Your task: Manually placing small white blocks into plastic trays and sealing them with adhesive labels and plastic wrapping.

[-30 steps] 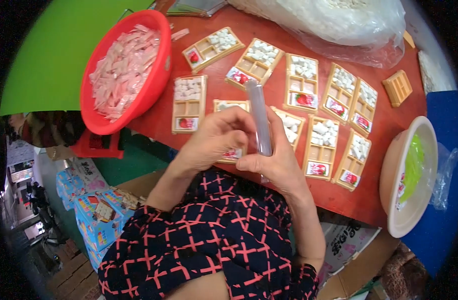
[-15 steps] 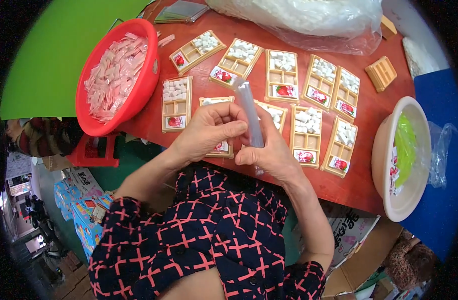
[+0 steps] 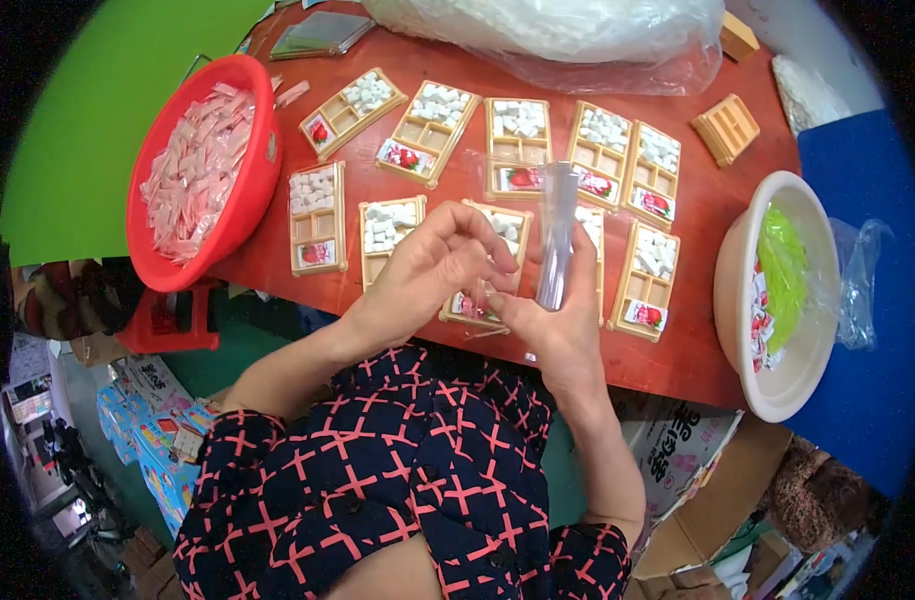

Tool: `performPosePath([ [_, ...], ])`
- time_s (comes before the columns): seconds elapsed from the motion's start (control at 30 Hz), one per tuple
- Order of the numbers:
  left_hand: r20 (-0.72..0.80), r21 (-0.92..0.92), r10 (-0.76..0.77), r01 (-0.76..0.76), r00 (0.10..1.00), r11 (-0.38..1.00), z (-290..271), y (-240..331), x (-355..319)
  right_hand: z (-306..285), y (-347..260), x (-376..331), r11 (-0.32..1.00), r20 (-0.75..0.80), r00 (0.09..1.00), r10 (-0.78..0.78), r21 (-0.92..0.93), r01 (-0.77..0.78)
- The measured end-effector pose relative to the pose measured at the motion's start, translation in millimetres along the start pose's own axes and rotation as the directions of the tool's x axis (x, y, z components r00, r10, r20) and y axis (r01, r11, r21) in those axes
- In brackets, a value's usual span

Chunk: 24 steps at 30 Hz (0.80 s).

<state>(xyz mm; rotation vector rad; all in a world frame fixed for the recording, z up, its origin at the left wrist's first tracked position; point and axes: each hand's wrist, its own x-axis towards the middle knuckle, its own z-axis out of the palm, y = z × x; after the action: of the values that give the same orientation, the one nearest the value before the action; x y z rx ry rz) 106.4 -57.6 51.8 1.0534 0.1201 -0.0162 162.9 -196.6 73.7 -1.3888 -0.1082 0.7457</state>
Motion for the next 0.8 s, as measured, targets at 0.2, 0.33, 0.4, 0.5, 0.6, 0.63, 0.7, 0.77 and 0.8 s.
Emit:
performPosePath([
  [0.2,-0.477,0.107,0.000,0.058,0.879,0.993,-30.0,10.7,-26.0,-2.0,23.6,4.8,0.957,0.053,0.993,-0.104,-0.266,0.115],
  [0.33,-0.531,0.241,0.070,0.071,0.845,0.968,-67.9,-7.0,-44.7,-8.6,30.8,6.1,0.996,0.023,0.999,0.028,-0.082,-0.027],
  [0.4,-0.560,0.430,0.120,0.164,0.820,0.888,-69.7,-14.1,-43.7,-11.0,34.4,7.5,0.994,0.030,0.996,0.084,-0.077,-0.081],
  [0.5,-0.564,0.649,0.204,0.277,0.800,0.709,-71.6,-26.2,-44.2,-9.6,36.9,7.5,0.992,0.043,0.994,0.103,-0.084,-0.099],
  [0.6,-0.563,0.724,0.205,0.359,0.800,0.589,-70.3,-25.1,-46.9,-7.2,40.4,13.5,0.990,0.058,0.991,0.118,-0.087,-0.112],
  [0.63,-0.543,0.776,0.255,0.363,0.800,0.515,-72.3,-26.3,-47.8,-5.7,41.5,16.3,0.989,0.074,0.990,0.119,-0.095,-0.112],
  [0.7,-0.519,0.822,0.307,0.368,0.798,0.435,-73.1,-26.8,-48.4,-1.8,39.0,19.2,0.989,0.088,0.989,0.118,-0.103,-0.109],
  [0.77,-0.366,0.929,0.468,0.287,0.804,0.233,-69.3,-26.1,-48.1,1.1,37.2,16.1,0.990,0.105,0.989,0.105,-0.110,-0.094],
  [0.8,-0.368,0.928,0.467,0.289,0.804,0.235,-70.9,-26.9,-46.7,2.9,37.6,17.0,0.991,0.097,0.991,0.095,-0.108,-0.084],
])
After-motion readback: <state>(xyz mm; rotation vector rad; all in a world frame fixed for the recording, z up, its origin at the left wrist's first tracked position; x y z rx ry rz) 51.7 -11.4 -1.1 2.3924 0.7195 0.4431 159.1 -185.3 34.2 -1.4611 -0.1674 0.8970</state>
